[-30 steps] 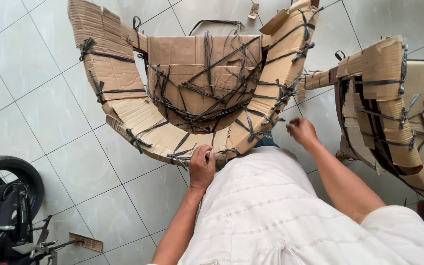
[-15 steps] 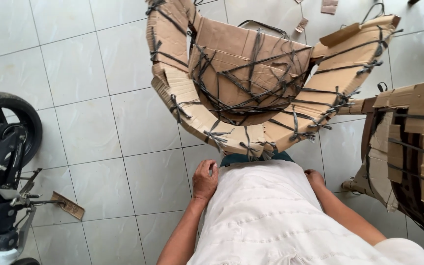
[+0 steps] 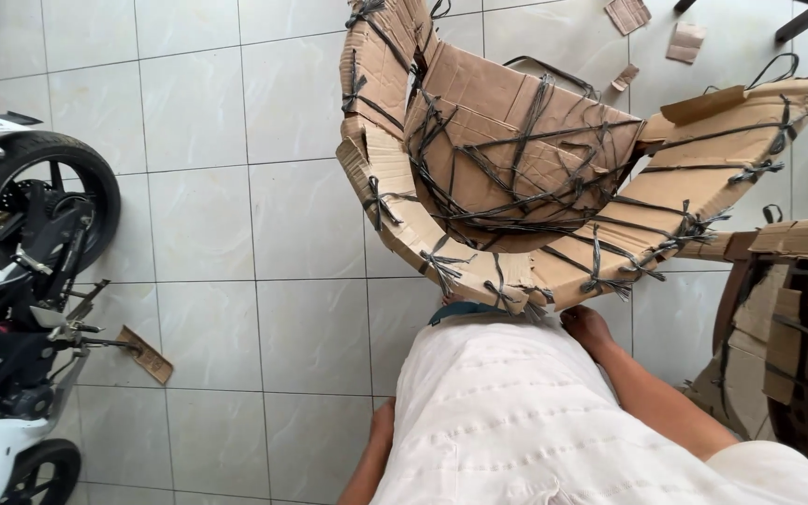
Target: Wrapping a chair frame with protective cardboard pieces and securing them by threading and tying plastic strips.
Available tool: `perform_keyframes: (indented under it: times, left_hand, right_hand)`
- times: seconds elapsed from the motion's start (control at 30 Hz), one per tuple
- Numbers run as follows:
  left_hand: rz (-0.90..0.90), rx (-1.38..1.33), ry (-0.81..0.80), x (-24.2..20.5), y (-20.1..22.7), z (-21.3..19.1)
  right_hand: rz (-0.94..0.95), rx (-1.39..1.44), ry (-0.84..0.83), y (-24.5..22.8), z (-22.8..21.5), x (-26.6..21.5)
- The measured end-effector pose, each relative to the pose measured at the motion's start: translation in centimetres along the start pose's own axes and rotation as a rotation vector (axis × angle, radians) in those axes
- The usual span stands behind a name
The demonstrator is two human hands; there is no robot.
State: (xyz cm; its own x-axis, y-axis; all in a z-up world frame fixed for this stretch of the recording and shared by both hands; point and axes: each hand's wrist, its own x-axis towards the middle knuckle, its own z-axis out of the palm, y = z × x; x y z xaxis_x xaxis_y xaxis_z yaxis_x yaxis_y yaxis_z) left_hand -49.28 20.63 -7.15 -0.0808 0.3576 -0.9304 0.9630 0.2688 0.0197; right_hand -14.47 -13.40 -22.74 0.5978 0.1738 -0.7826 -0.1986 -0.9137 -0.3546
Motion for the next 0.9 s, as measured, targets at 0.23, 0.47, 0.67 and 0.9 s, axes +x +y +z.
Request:
perform_keyframes:
  times: [0.23, 0.47, 0.67, 0.9]
  left_hand:
    - [0.066, -0.036, 0.015, 0.1, -5.1, 2.7]
    - [0.196, -0.046, -0.018, 8.8, -5.7, -3.5]
    - [0.348, -0.020, -0.047, 19.9, -0.4, -15.4]
    - [0.382, 0.101, 0.000, 17.9, 7.5, -28.9]
  right_hand:
    - [-0.206, -0.069, -0.025, -6.5, -0.8, -2.6]
    - [0.112, 0.232, 0.011, -4.0, 1.0, -4.6]
    - [0.307, 0.701, 0.139, -7.0, 3.5, -7.3]
    - [0.340, 0.679, 0.125, -23.1, 9.6, -11.8]
